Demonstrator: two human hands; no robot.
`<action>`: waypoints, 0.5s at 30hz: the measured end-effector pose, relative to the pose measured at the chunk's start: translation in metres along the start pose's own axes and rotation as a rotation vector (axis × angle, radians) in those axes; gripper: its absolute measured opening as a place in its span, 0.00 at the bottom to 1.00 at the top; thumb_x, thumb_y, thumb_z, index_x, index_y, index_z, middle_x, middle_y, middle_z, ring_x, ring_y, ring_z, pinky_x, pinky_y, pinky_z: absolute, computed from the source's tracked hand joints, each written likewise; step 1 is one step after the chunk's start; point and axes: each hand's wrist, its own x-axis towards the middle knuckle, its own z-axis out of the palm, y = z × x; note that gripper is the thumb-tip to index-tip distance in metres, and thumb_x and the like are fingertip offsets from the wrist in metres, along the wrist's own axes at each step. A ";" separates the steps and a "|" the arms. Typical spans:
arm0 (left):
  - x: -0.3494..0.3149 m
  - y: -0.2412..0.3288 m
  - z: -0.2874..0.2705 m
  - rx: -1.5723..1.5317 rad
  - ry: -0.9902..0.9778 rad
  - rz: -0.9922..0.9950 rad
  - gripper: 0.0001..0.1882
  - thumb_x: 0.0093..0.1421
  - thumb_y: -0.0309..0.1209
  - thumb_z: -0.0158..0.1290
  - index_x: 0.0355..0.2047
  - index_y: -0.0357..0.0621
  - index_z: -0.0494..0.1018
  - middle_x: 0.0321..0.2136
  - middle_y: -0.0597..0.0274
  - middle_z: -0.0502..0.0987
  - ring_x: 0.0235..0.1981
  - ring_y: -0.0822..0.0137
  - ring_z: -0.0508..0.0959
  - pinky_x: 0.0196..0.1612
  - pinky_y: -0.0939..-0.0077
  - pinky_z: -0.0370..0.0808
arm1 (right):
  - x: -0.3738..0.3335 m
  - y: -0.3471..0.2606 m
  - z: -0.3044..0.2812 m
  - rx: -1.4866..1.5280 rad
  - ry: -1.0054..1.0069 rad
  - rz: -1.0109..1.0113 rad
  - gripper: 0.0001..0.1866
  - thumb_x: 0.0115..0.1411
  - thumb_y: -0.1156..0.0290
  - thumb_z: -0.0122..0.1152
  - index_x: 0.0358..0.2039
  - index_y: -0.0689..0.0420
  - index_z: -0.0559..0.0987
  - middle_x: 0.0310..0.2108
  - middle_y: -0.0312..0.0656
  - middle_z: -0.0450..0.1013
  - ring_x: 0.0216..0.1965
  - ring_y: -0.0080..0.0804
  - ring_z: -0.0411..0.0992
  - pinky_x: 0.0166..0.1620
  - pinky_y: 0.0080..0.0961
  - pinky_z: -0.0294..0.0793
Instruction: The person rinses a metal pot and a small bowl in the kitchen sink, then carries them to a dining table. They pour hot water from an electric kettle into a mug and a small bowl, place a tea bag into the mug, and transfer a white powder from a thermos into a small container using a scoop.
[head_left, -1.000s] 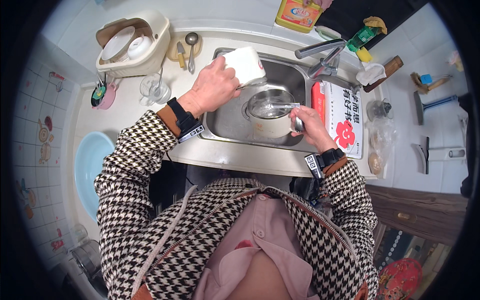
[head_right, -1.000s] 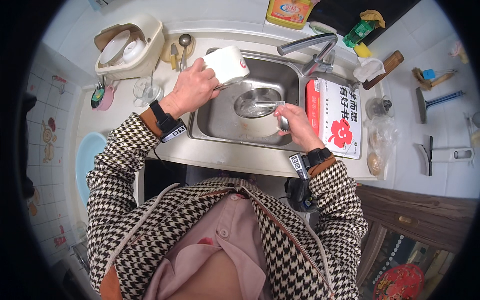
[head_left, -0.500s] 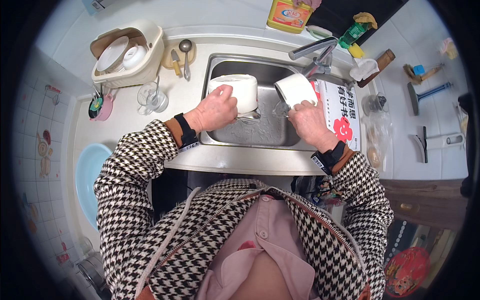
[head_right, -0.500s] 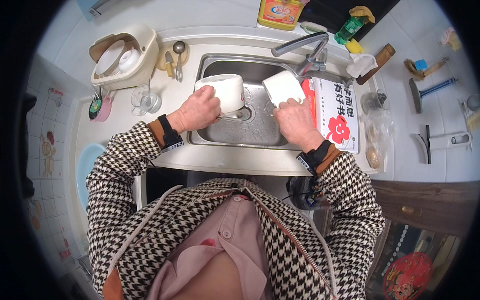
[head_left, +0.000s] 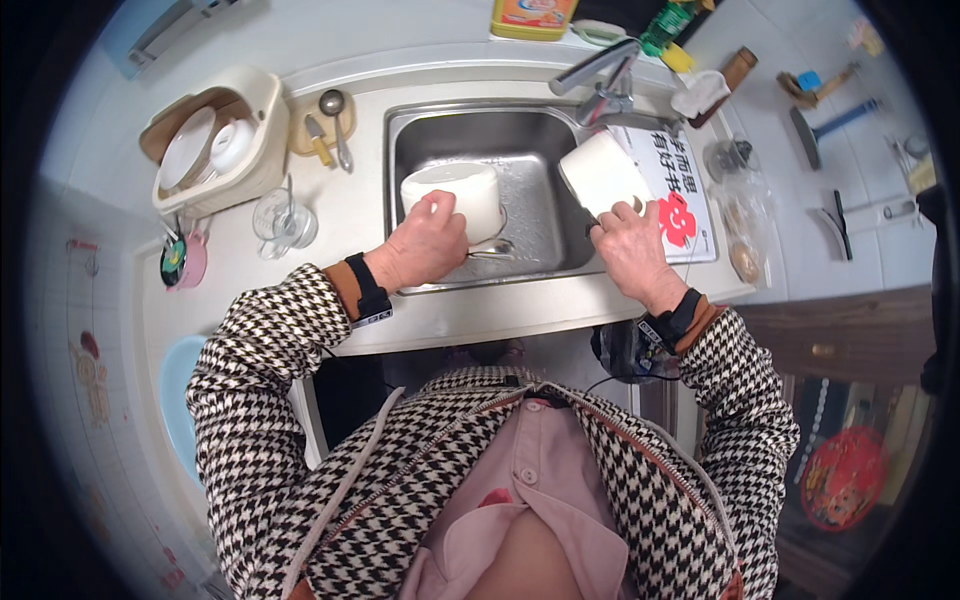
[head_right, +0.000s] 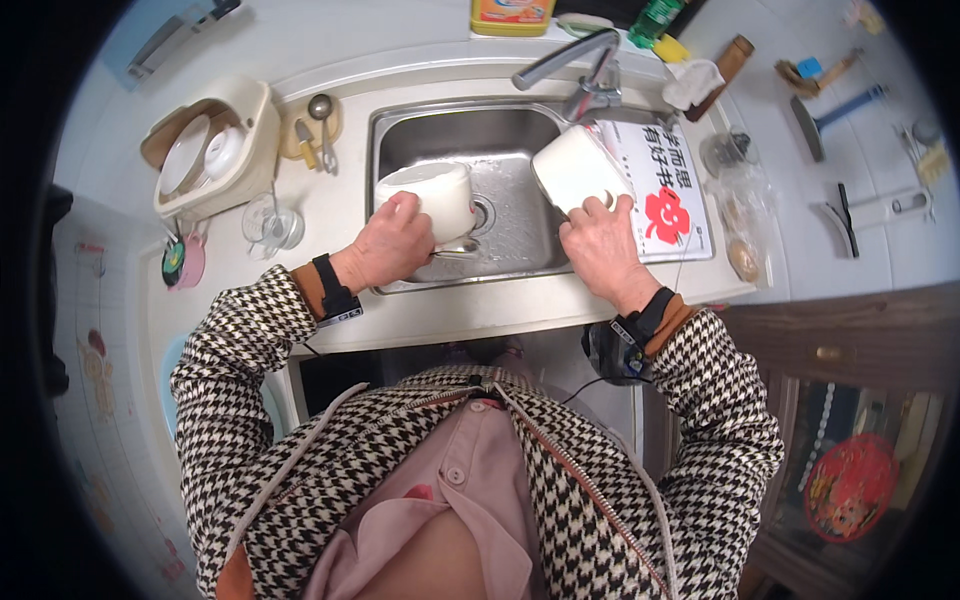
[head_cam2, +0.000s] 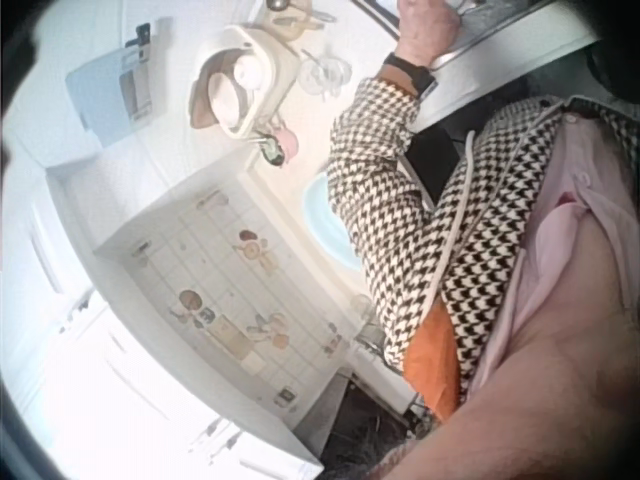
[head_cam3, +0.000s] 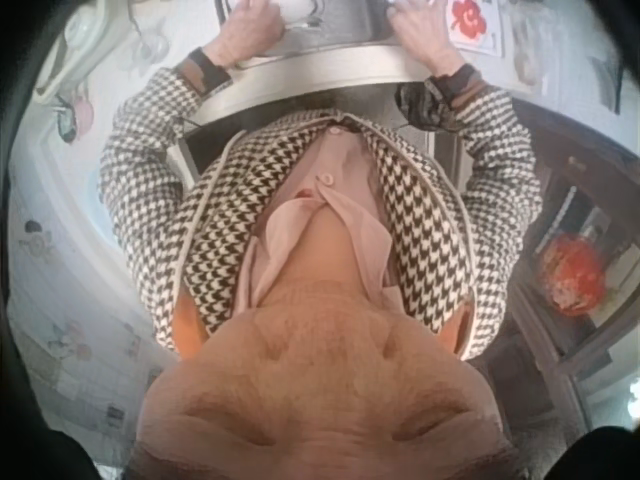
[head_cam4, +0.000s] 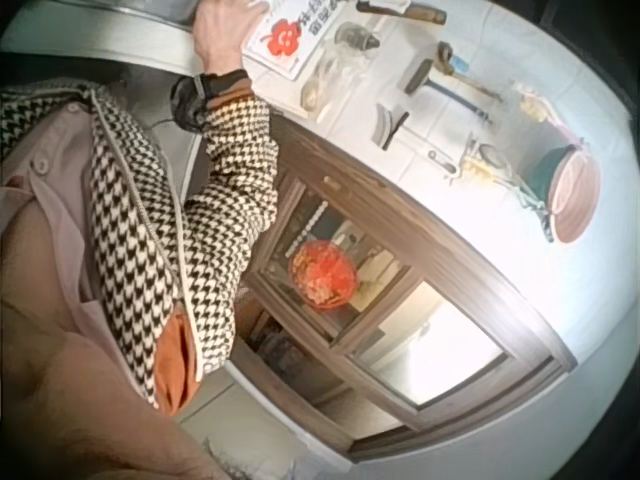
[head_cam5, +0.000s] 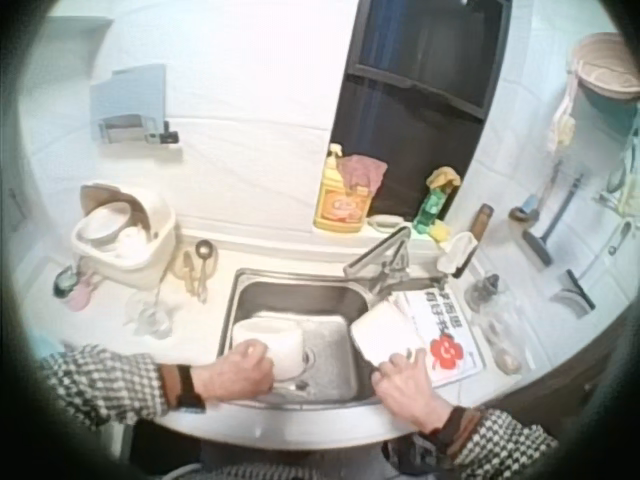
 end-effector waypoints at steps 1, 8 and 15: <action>0.004 0.000 0.001 -0.015 0.004 -0.005 0.12 0.46 0.41 0.59 0.23 0.46 0.79 0.27 0.60 0.70 0.42 0.50 0.69 0.49 0.61 0.71 | -0.008 0.001 -0.001 0.013 0.008 0.033 0.03 0.49 0.72 0.62 0.25 0.51 0.82 0.29 0.33 0.75 0.41 0.33 0.71 0.48 0.49 0.61; 0.011 -0.017 0.004 -0.163 -0.073 -0.247 0.10 0.56 0.39 0.55 0.25 0.50 0.83 0.25 0.62 0.76 0.38 0.53 0.74 0.38 0.61 0.77 | -0.025 0.018 0.019 0.682 0.115 0.458 0.08 0.59 0.66 0.63 0.27 0.55 0.82 0.25 0.36 0.74 0.28 0.28 0.73 0.33 0.37 0.69; 0.026 -0.038 -0.002 -0.640 -0.028 -0.872 0.28 0.71 0.45 0.39 0.25 0.36 0.77 0.22 0.46 0.79 0.23 0.52 0.81 0.31 0.54 0.78 | -0.136 0.014 0.010 2.049 0.133 0.998 0.14 0.69 0.59 0.55 0.32 0.54 0.81 0.26 0.28 0.71 0.23 0.19 0.71 0.24 0.22 0.78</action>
